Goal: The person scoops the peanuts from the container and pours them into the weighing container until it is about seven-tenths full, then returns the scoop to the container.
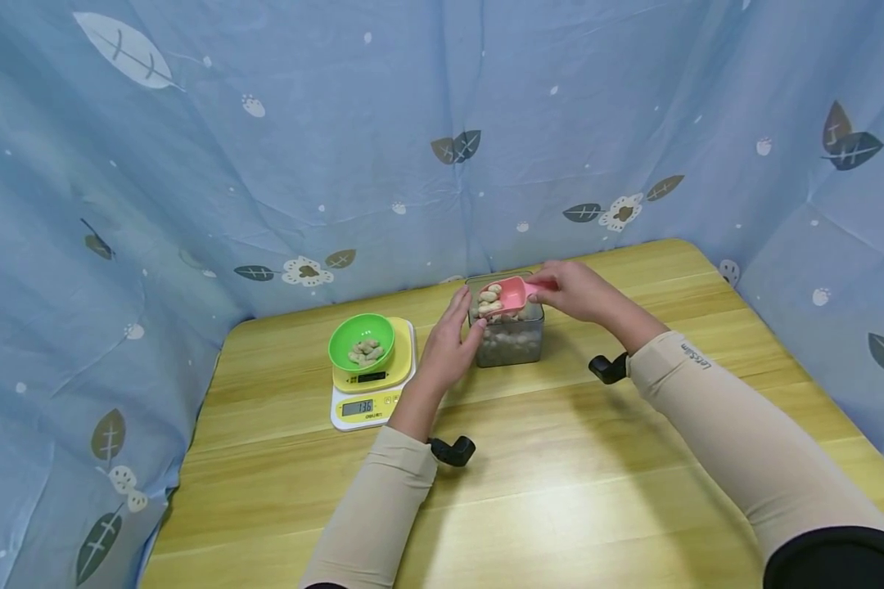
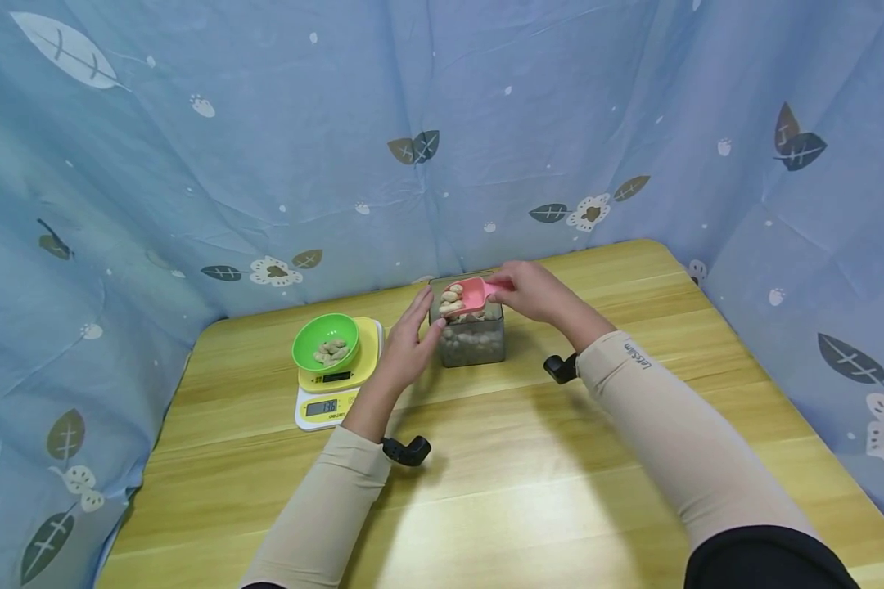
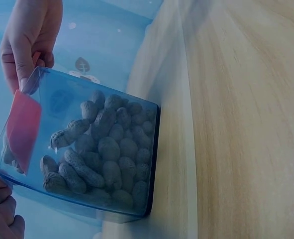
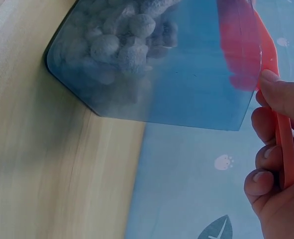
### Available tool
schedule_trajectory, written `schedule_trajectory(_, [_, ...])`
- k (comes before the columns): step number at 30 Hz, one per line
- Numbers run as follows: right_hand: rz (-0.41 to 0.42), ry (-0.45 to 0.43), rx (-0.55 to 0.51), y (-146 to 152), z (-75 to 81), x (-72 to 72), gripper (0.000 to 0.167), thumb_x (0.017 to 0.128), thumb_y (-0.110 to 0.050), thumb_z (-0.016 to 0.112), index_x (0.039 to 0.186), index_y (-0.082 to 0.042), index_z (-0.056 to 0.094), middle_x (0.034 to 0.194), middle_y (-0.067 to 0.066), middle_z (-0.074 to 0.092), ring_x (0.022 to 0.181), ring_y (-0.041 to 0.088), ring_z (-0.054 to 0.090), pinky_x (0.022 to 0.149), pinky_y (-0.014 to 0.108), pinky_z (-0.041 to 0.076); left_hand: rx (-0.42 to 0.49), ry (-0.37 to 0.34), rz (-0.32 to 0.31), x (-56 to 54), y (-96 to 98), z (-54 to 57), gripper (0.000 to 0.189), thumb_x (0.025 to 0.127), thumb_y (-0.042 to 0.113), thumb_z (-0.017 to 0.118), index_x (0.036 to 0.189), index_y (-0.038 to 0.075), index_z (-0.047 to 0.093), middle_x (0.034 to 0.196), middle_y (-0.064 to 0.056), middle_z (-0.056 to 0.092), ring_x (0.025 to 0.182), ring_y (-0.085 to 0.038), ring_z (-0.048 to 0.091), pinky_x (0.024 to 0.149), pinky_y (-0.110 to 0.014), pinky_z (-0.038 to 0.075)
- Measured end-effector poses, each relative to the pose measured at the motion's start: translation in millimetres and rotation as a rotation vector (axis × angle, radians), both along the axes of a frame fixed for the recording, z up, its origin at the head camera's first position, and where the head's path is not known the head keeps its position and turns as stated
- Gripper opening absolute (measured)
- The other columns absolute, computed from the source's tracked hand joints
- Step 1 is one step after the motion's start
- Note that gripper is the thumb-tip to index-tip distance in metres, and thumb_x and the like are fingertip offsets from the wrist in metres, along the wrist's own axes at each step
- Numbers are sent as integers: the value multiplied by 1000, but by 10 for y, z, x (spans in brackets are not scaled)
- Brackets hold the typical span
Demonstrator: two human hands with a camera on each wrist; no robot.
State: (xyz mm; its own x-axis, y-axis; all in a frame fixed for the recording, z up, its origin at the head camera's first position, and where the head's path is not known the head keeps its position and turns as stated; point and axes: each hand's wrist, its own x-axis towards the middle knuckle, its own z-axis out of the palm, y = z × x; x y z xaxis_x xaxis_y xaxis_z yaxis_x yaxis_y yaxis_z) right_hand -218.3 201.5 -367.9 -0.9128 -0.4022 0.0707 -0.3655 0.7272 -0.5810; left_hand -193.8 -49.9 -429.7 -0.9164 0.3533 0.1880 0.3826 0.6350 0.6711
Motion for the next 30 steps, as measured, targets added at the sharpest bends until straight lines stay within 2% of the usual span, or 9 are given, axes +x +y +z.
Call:
schedule_trajectory(4, [-14,-25,-2,8,26,5,35,96,-18,64,129,-5,66,91,9,59,71,22,45,65,36,39,2,-4,3,8,-13,11,61,105,42,39,158,15,23,166,4,15,150,-18,21,120,-43,26])
schedule_trajectory(7, [-26,-39,-7,12,65,5,36,97,-19,64,130,-6,65,97,11,62,74,25,47,66,38,40,7,-3,9,7,-45,26,61,105,40,40,158,17,22,166,6,14,151,-19,20,120,-44,26])
schedule_trajectory(9, [-25,-40,-14,9,91,-1,37,98,-20,63,131,-5,64,105,13,65,83,27,53,69,39,40,7,8,17,5,-89,40,61,105,39,41,158,16,22,166,6,15,151,-20,21,120,-45,27])
schedule_trajectory(12, [-25,-42,-25,-3,128,-20,37,98,-21,62,131,-4,64,111,15,66,88,29,55,70,40,41,8,26,37,3,-194,60,61,105,37,43,158,16,23,165,6,15,150,-20,22,120,-46,28])
schedule_trajectory(14, [-25,-34,-29,-24,152,-35,36,98,-21,62,130,-4,64,112,15,66,90,27,55,71,40,42,5,36,52,8,-286,78,61,105,39,42,158,15,22,166,7,14,150,-19,21,120,-46,27])
schedule_trajectory(20, [-30,-13,-37,-219,253,-65,37,97,-24,64,129,-5,65,106,13,65,81,24,52,70,38,44,1,46,97,51,-644,157,64,105,43,38,158,14,20,166,6,11,152,-19,14,121,-48,23])
schedule_trajectory(26, [-10,4,-51,-543,333,-89,38,96,-26,65,129,-7,66,103,11,66,80,24,54,70,37,45,-21,45,183,119,-1043,213,65,105,46,38,159,17,17,166,9,6,152,-21,13,120,-49,23])
schedule_trajectory(30, [31,5,-82,-806,339,-102,36,96,-24,65,128,-6,67,104,11,66,85,24,56,74,38,48,-38,38,240,174,-1309,193,66,104,44,40,159,16,15,166,7,5,152,-23,12,121,-51,21])
